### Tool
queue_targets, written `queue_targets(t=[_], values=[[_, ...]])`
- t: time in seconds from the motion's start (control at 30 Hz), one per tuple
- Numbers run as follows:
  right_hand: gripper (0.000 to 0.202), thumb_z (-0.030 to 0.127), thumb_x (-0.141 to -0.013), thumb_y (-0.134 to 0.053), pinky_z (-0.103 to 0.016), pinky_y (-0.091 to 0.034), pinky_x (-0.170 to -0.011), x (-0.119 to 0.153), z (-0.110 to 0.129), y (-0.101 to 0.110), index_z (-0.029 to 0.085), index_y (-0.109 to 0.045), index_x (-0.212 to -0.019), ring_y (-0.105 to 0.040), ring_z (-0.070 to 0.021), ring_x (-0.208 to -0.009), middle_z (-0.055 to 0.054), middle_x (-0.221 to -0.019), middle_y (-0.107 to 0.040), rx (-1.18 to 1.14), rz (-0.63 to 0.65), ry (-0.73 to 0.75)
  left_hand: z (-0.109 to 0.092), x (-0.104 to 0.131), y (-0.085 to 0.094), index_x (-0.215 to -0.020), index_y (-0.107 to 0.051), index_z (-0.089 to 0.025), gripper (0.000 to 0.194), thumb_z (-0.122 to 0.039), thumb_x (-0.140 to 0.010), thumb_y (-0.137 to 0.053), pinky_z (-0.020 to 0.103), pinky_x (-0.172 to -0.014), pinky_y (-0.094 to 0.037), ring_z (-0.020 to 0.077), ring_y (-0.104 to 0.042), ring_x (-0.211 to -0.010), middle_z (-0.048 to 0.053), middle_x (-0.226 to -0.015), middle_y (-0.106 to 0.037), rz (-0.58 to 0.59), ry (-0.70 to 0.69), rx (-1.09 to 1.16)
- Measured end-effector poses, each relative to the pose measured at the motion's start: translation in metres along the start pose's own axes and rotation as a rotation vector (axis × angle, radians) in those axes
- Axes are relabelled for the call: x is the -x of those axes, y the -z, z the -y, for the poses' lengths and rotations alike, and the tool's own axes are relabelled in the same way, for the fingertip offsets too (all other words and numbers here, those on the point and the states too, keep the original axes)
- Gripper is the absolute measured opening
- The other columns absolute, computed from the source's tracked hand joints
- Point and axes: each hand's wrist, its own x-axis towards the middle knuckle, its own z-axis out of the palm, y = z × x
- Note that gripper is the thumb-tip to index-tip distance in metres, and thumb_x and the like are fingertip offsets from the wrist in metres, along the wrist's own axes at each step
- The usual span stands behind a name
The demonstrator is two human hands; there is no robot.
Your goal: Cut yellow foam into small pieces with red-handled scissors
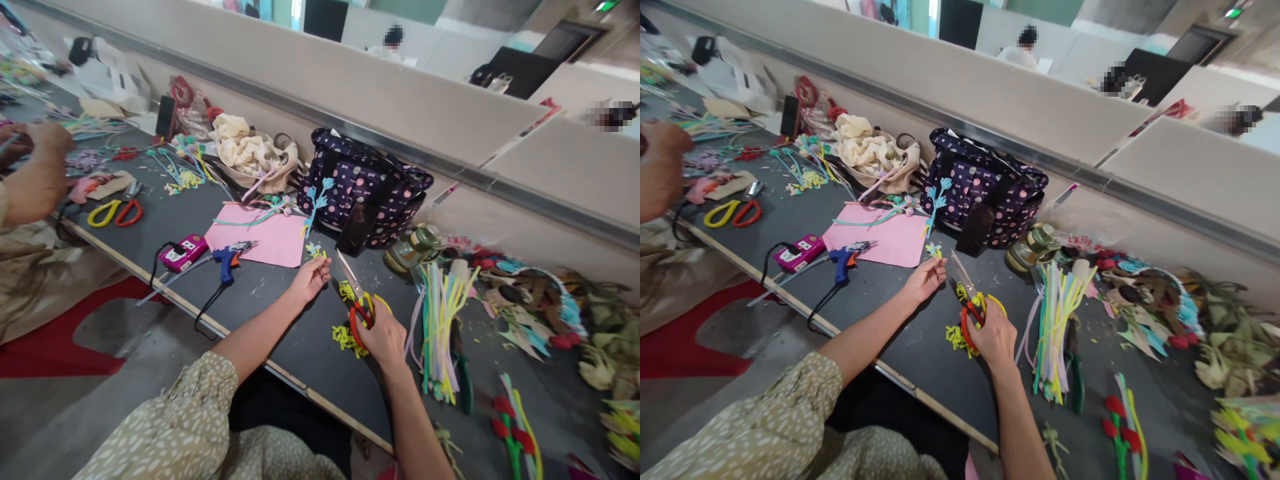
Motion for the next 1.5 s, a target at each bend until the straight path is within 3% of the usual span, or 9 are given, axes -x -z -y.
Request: queue_targets(t=[0.17, 0.47, 0.73, 1.03, 1.23, 1.5], values=[[0.053, 0.054, -0.08, -0.053, -0.029, -0.047, -0.07, -0.001, -0.002, 0.001, 0.015, -0.054, -0.115, -0.062, -0.0214, -0.093, -0.01, -0.103, -0.065, 0.041, -0.01, 0.011, 0.0, -0.003, 0.003, -0.08, -0.058, -0.012, 0.023, -0.019, -0.066, -0.076, 0.018, -0.049, -0.042, 0.003, -0.048, -0.052, 0.003, -0.082, -0.065, -0.019, -0.037, -0.031], [0.048, 0.052, -0.083, -0.054, -0.027, -0.046, -0.069, 0.002, -0.005, -0.001, 0.015, -0.058, -0.114, -0.063, -0.0185, -0.084, -0.008, -0.094, -0.068, 0.047, -0.045, 0.1, 0.001, -0.002, 0.003, -0.079, -0.06, -0.012, 0.026, -0.023, -0.065, -0.078, 0.014, -0.048, -0.041, 0.0016, -0.046, -0.051, -0.002, -0.069, -0.056, 0.011, -0.054, -0.074], [0.048, 0.051, -0.083, -0.055, -0.025, -0.046, -0.068, 0.003, -0.007, -0.003, 0.015, -0.059, -0.114, -0.063, -0.0168, -0.08, -0.007, -0.09, -0.068, 0.036, -0.074, 0.115, 0.001, 0.001, -0.002, -0.076, -0.061, -0.012, 0.024, -0.024, -0.063, -0.078, 0.016, -0.052, -0.043, 0.0029, -0.044, -0.049, -0.004, -0.058, -0.05, -0.029, -0.065, -0.133], [0.046, 0.051, -0.083, -0.054, -0.025, -0.046, -0.067, 0.003, -0.007, -0.004, 0.015, -0.06, -0.112, -0.063, -0.0172, -0.082, -0.008, -0.094, -0.068, 0.031, -0.08, 0.122, 0.001, 0.0, 0.0, -0.083, -0.062, -0.015, 0.03, -0.017, -0.059, -0.08, 0.016, -0.054, -0.044, 0.0037, -0.051, -0.053, -0.004, -0.063, -0.056, -0.068, -0.08, -0.125], [0.047, 0.051, -0.083, -0.055, -0.025, -0.046, -0.069, 0.004, -0.008, -0.005, 0.016, -0.059, -0.113, -0.063, -0.017, -0.082, -0.008, -0.095, -0.067, 0.045, -0.083, 0.123, 0.003, 0.0, 0.0, -0.091, -0.066, -0.014, 0.036, -0.02, -0.058, -0.081, 0.016, -0.053, -0.044, 0.0042, -0.052, -0.052, -0.002, -0.063, -0.058, -0.025, -0.08, -0.201], [0.046, 0.05, -0.083, -0.055, -0.025, -0.046, -0.068, 0.003, -0.005, -0.001, 0.015, -0.059, -0.112, -0.063, -0.0168, -0.081, -0.007, -0.092, -0.067, 0.026, -0.099, 0.133, 0.004, 0.007, -0.008, -0.068, -0.062, -0.013, 0.017, -0.023, -0.062, -0.075, 0.017, -0.051, -0.039, 0.0051, -0.048, -0.049, -0.002, -0.056, -0.054, 0.03, -0.262, -0.417]])
